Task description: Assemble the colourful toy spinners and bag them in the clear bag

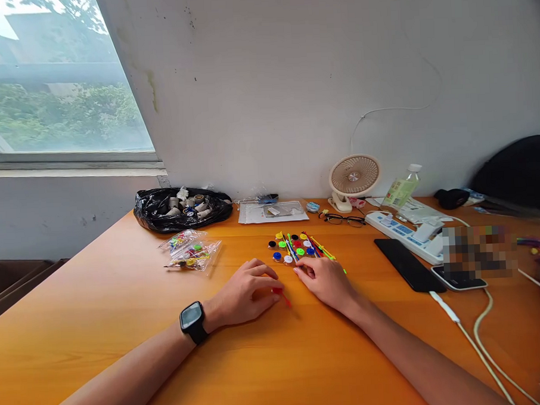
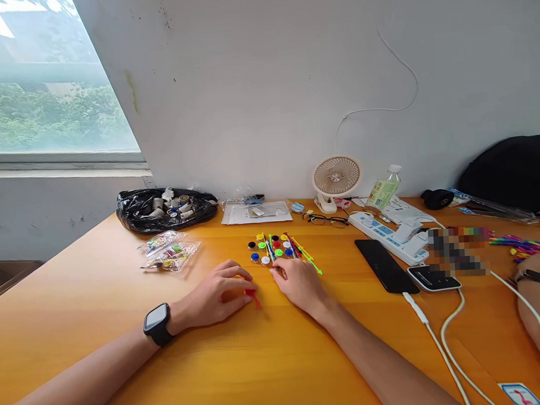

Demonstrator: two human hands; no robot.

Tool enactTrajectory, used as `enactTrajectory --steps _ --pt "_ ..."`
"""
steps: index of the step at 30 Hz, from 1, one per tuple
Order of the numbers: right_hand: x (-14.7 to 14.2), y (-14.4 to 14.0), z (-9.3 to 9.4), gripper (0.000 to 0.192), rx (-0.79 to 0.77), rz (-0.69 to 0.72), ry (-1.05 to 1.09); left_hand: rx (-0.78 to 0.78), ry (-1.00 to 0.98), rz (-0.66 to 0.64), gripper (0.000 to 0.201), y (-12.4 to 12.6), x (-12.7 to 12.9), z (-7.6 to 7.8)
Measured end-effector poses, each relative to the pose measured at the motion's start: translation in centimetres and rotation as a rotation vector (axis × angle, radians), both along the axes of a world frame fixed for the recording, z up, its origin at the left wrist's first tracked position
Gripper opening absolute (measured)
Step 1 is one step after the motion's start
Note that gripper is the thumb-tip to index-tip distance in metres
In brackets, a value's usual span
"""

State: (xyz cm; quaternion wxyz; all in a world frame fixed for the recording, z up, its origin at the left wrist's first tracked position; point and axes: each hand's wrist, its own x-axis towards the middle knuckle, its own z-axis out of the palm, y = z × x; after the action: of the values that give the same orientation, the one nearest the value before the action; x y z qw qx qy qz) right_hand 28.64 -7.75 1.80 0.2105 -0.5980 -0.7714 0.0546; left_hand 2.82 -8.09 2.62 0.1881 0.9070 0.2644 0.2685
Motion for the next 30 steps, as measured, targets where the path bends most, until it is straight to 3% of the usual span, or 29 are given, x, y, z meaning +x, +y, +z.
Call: enactTrajectory --steps 4,8,18,23,30 --pt "-0.1 -0.1 0.1 0.029 0.009 -0.013 0.046 0.067 -0.043 0.178 0.024 1.1 -0.5 -1.2" --pt "-0.1 -0.1 0.1 0.018 0.027 0.003 0.052 0.08 -0.117 0.283 0.038 2.0 -1.4 -1.5" --pt "0.4 0.3 -0.8 0.034 0.017 0.048 -0.049 0.14 -0.109 0.099 0.022 0.9 -0.1 -0.9" --pt "0.4 0.4 -0.8 0.033 -0.004 0.04 -0.067 0.046 -0.053 -0.007 0.023 0.3 0.0 -1.2" --pt "0.3 0.5 -1.0 0.032 -0.007 -0.003 -0.077 0.048 0.022 0.025 0.027 0.4 -0.1 -1.3"
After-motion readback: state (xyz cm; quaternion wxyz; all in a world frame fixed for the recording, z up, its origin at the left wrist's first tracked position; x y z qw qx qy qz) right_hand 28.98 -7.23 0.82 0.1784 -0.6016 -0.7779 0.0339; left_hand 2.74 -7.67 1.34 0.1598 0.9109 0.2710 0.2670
